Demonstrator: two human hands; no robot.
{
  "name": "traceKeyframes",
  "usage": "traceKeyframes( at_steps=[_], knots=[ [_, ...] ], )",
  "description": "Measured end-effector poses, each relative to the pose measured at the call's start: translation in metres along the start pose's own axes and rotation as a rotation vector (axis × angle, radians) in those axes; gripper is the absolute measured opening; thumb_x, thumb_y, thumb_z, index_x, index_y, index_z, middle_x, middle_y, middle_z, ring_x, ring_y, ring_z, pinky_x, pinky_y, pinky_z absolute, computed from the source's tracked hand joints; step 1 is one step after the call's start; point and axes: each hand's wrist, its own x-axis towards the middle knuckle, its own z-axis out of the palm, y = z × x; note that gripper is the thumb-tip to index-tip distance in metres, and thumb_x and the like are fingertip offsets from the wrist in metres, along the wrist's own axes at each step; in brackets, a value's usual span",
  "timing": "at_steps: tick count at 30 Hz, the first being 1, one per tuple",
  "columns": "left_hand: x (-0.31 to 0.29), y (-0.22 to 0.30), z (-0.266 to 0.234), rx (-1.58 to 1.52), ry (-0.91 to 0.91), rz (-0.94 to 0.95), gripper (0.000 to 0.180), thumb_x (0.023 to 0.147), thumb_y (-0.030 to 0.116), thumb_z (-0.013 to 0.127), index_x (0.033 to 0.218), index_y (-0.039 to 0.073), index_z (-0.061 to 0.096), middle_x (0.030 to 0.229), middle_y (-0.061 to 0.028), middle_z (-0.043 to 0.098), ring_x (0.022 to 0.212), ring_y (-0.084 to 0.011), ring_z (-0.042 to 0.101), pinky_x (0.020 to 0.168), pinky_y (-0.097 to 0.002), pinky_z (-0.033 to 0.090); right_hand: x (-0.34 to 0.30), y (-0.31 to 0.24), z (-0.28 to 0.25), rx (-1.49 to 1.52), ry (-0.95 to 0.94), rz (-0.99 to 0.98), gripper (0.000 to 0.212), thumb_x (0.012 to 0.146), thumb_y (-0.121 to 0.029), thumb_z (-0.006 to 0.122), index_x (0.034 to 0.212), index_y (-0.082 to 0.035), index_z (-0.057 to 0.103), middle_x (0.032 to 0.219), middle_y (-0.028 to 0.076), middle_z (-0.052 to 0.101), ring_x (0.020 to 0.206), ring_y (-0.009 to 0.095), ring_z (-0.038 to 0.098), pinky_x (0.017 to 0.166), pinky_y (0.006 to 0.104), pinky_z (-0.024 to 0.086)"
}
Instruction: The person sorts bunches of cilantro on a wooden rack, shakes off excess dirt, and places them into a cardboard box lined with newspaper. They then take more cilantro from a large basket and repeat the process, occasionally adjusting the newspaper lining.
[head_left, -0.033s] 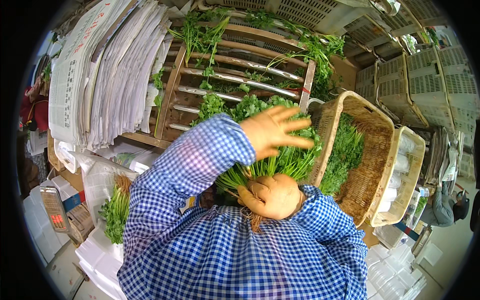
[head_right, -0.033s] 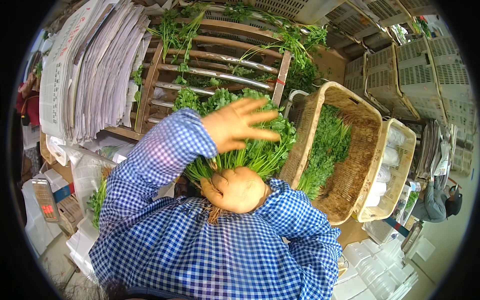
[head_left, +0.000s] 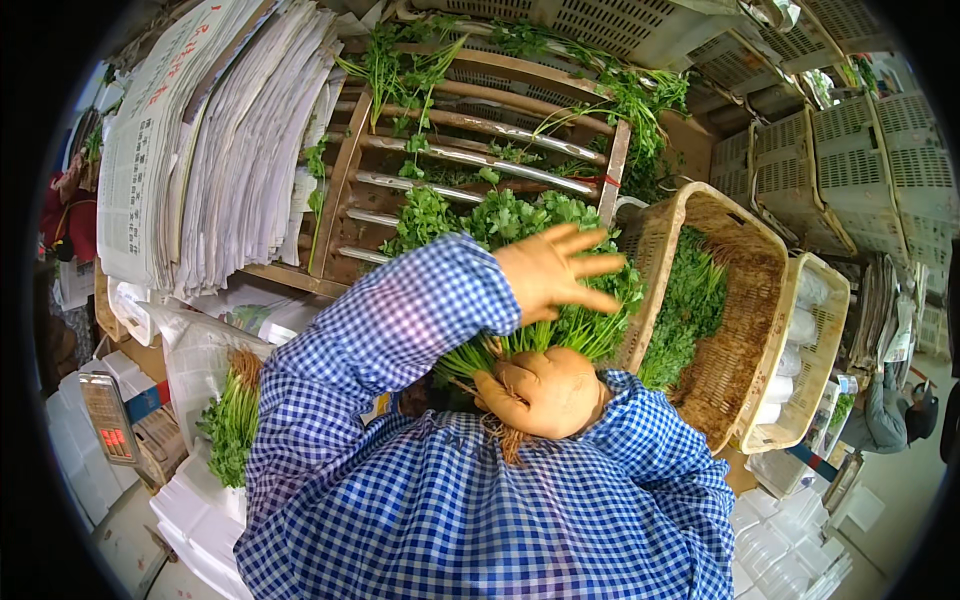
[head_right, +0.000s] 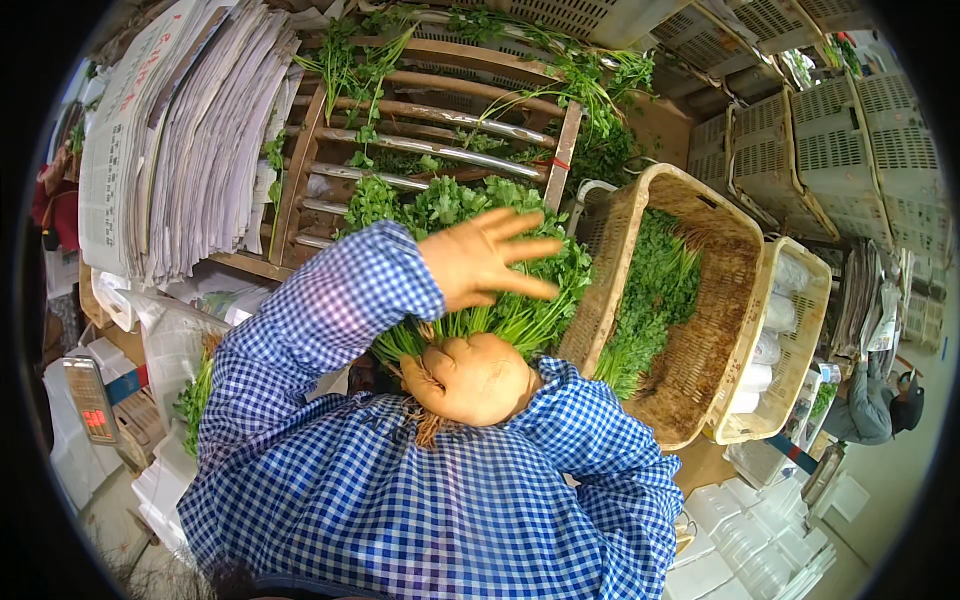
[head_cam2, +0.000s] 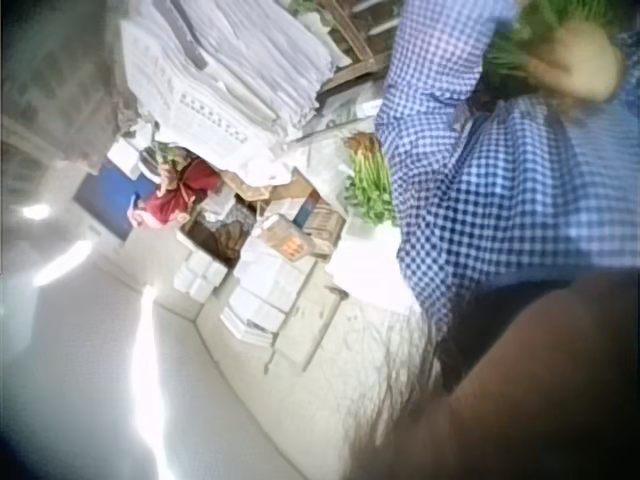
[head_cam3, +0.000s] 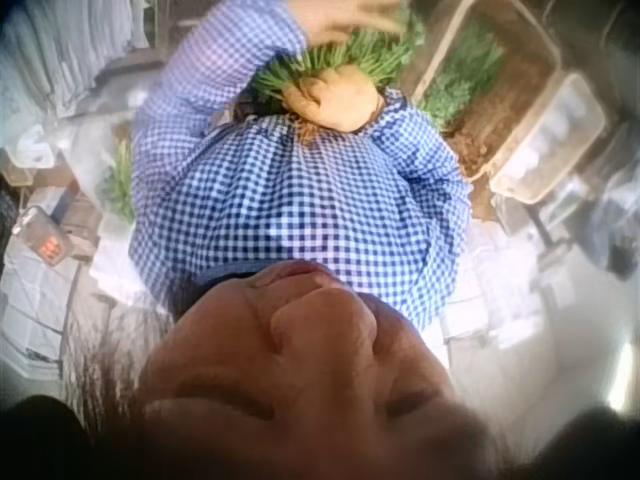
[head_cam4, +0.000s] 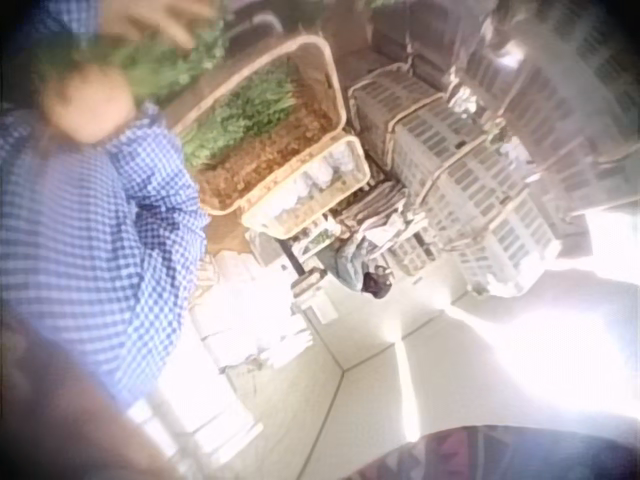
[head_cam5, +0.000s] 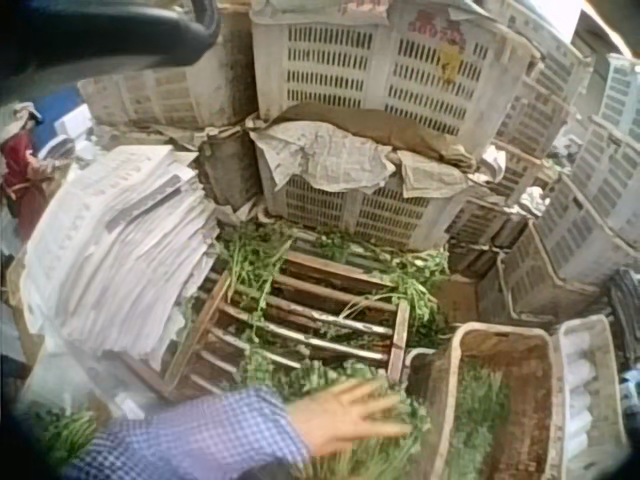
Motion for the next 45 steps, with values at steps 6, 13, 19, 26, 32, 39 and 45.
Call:
traceKeyframes(
  at_steps=[6,13,19,26,32,39,45],
  knots=[
    [0.016,-0.042,-0.015,0.316,0.325,-0.154,0.02,0.089,0.011,0.064,0.073,0.015,0.073,0.127,-0.0054,0.067,0.135,-0.0342,0.049,0.117,-0.0542,0.034,-0.011,-0.003,0.006,-0.034,0.062,0.032,0.038,0.075,-0.021,0.067,0.112,-0.011,0.069,0.083,0.002,0.064,0.07,0.014,0.059,0.051,0.0263,0.045],
    [-0.044,-0.087,-0.056,0.387,0.808,-0.767,0.06,0.089,0.036,0.073,0.142,0.017,0.055,0.152,-0.0162,0.048,0.146,-0.036,0.037,0.121,-0.0539,0.028,-0.007,-0.007,0.003,-0.037,0.052,0.027,0.034,0.077,-0.02,0.066,0.11,-0.011,0.069,0.084,0.002,0.065,0.068,0.014,0.059,0.052,0.0259,0.047],
    [-0.063,-0.002,0.004,-0.208,0.208,-0.157,0.057,0.098,0.053,0.053,0.139,0.013,0.057,0.144,-0.0149,0.056,0.14,-0.0372,0.044,0.121,-0.0589,0.021,0.006,0.001,-0.007,-0.062,0.026,-0.015,0.035,0.076,-0.021,0.066,0.109,-0.01,0.069,0.081,0.002,0.063,0.066,0.013,0.058,0.05,0.026,0.045],
    [-0.06,0.002,-0.012,-0.53,0.364,-0.823,0.042,0.093,0.041,0.067,0.121,0.009,0.07,0.117,-0.0178,0.071,0.109,-0.0306,0.068,0.096,-0.0385,0.053,0.02,-0.002,-0.01,-0.082,-0.001,-0.079,0.033,0.078,-0.021,0.065,0.109,-0.01,0.069,0.077,-0.001,0.059,0.064,0.012,0.055,0.05,0.0259,0.043],
    [0.001,-0.038,-0.016,-0.376,0.03,-1.014,0.057,0.093,0.054,0.063,0.12,0.005,0.07,0.118,-0.0184,0.071,0.109,-0.0322,0.067,0.099,-0.0435,0.052,0.024,-0.008,-0.002,-0.092,-0.001,-0.126,0.036,0.077,-0.022,0.066,0.112,-0.01,0.068,0.079,-0.001,0.061,0.064,0.012,0.056,0.051,0.0255,0.043],
    [0.007,-0.057,-0.054,-1.119,0.843,-1.216,0.026,0.094,0.01,0.067,0.115,-0.006,0.066,0.115,-0.0192,0.07,0.104,-0.0253,0.068,0.092,-0.0362,0.057,0.004,-0.016,0.007,-0.076,-0.013,-0.002,0.035,0.079,-0.021,0.065,0.112,-0.009,0.068,0.084,0.0,0.063,0.07,0.012,0.059,0.053,0.0266,0.045],
    [-0.036,-0.129,-0.07,-1.01,1.767,-1.025,0.027,0.098,0.006,0.061,0.122,-0.004,0.06,0.109,-0.0174,0.069,0.095,-0.0234,0.068,0.086,-0.0324,0.059,0.007,-0.016,-0.001,-0.101,-0.065,0.031,0.033,0.083,-0.022,0.063,0.114,-0.011,0.069,0.084,-0.001,0.065,0.067,0.011,0.059,0.052,0.0263,0.045]
  ],
)
